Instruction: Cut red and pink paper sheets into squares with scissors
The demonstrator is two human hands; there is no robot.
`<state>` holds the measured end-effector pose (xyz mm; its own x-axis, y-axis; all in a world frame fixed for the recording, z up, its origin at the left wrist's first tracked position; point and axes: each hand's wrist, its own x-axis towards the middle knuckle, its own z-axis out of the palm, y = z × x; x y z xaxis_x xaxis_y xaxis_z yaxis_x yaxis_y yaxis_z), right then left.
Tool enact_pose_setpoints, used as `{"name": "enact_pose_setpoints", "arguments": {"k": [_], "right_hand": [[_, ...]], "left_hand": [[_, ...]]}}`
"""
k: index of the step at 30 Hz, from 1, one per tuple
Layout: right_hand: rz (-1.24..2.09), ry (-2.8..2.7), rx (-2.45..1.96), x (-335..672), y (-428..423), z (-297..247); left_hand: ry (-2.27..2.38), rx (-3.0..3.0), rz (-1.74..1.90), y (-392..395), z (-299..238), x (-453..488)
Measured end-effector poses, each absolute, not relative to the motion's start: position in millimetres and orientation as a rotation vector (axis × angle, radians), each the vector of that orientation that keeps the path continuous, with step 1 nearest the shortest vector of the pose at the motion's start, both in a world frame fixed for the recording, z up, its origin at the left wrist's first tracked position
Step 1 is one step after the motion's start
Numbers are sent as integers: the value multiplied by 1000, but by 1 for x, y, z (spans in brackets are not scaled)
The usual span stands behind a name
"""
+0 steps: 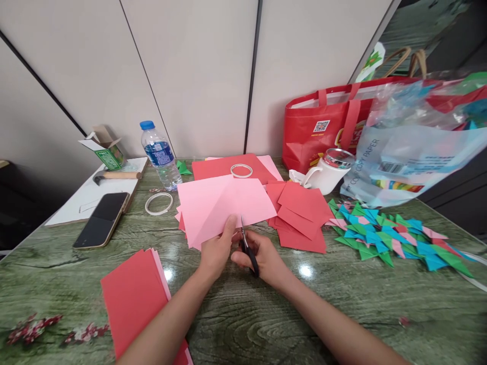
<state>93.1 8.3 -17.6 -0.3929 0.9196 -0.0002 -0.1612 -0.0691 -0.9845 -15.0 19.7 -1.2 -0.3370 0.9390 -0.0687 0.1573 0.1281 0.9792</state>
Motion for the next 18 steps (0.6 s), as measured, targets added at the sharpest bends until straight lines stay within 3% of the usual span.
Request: {"name": "enact_pose_setpoints", "arguments": {"k": [18], "right_hand": [[1519, -1345, -858, 95, 9, -15]], "left_hand": [[1490, 1042, 1378, 16, -3, -10]]}}
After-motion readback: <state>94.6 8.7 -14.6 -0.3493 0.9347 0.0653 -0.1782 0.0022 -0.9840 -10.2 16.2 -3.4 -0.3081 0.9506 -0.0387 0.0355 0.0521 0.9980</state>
